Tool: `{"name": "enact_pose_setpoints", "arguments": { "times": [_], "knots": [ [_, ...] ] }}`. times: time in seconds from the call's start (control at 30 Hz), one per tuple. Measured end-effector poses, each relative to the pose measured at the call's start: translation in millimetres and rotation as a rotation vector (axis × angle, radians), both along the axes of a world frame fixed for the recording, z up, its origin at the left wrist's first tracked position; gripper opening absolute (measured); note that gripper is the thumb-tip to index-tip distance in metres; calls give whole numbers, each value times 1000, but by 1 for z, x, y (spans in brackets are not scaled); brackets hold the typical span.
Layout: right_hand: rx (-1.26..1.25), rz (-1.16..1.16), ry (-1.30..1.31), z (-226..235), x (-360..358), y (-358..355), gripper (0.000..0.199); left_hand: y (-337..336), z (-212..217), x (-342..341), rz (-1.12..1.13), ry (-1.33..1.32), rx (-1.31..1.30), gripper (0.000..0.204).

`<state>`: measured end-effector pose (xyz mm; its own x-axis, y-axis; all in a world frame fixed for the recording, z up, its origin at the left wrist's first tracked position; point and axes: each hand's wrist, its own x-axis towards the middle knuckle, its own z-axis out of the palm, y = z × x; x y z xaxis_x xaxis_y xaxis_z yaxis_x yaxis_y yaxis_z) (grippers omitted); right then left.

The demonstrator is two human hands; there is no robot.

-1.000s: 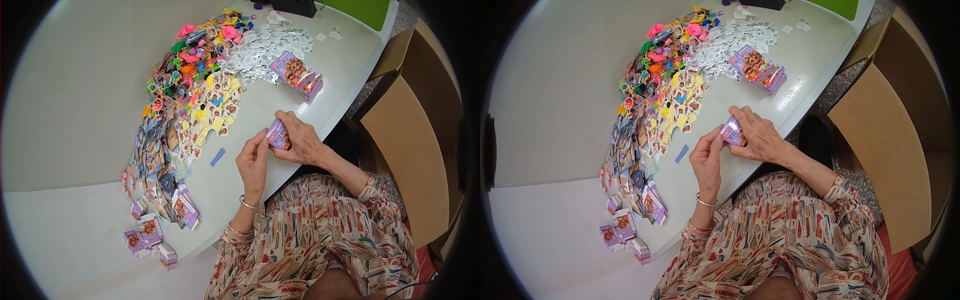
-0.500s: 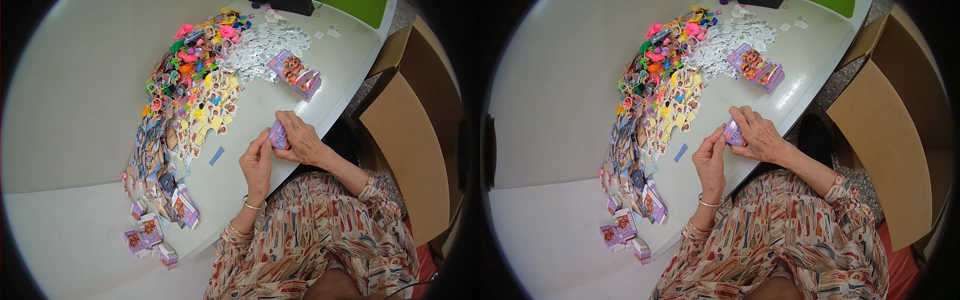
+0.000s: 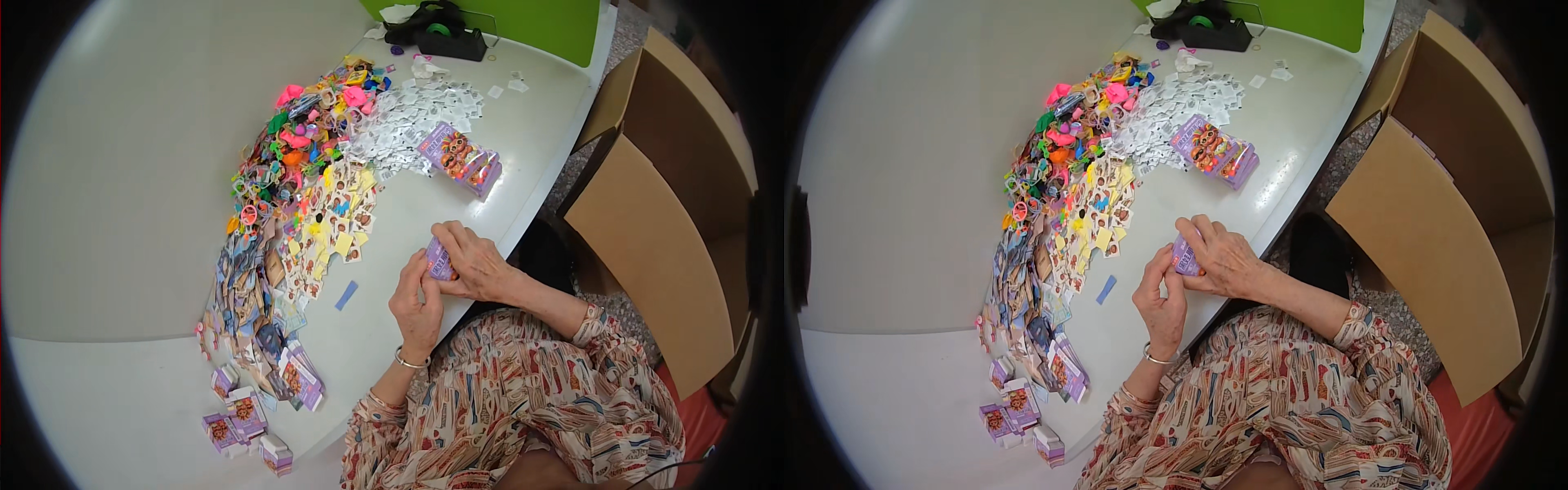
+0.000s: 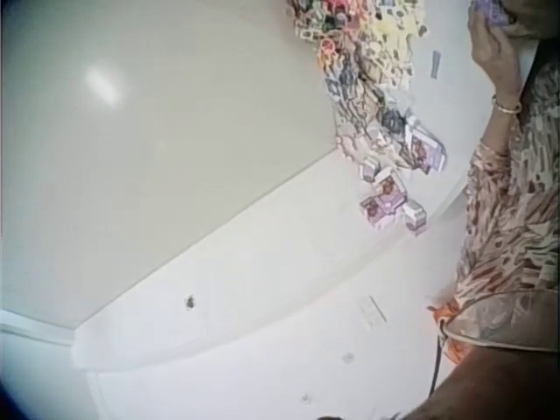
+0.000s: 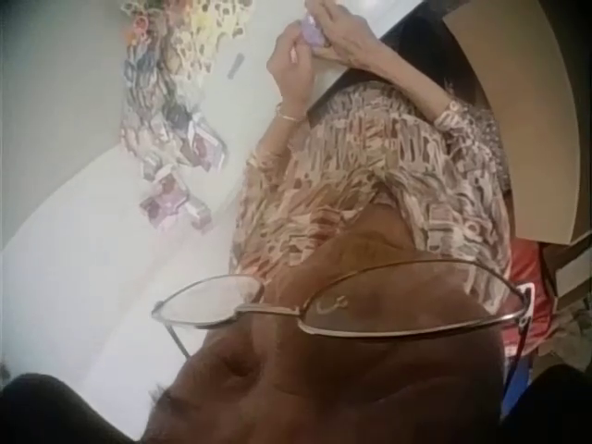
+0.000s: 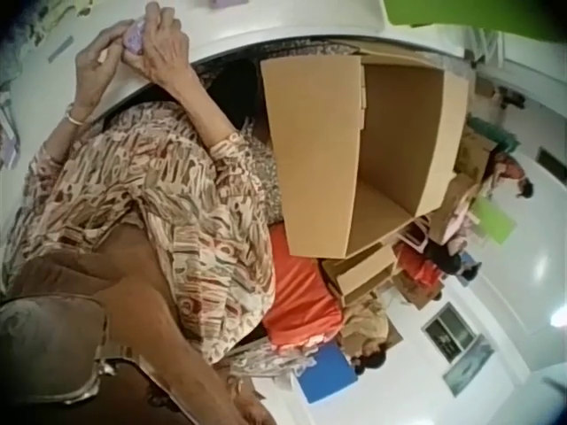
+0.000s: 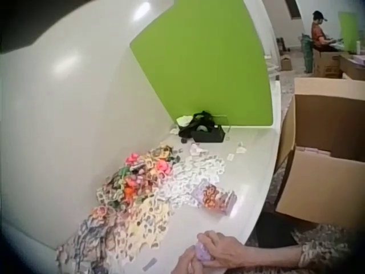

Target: Packaging small toy cards and items into boxes at a workspace.

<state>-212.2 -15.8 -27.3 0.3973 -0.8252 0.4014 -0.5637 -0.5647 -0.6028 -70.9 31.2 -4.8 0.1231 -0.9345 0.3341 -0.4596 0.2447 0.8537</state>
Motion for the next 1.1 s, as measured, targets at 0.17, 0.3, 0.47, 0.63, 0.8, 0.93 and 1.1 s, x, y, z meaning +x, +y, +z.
{"name": "enact_pose_setpoints", "arguments": {
  "times": [0.17, 0.3, 0.47, 0.63, 0.8, 0.93, 1.1],
  "knots": [
    [-55, -59, 18, 33, 1, -12, 78, -14, 14, 10, -104, 254, 162, 36],
    [-287, -303, 115, 67, -3, -59, 79, -19, 27, 23, 18, 453, -16, 40],
    [-193, -423, 473, 50, -22, -117, 86, 19, 9, 54, -17, 123, 178, 37],
    [90, -384, 549, 47, -36, -131, 90, 68, -3, 125, 293, -173, 102, 32],
    [-321, -404, 525, 53, -38, -112, 91, 132, -8, 224, 674, -787, 148, 53],
    [-431, -242, 318, 67, -1, -73, 84, 177, -22, 240, 823, -681, 406, 77],
    [-178, 103, 222, 40, 31, -24, 82, 170, -24, 236, 822, -622, 400, 86]
  ]
}}
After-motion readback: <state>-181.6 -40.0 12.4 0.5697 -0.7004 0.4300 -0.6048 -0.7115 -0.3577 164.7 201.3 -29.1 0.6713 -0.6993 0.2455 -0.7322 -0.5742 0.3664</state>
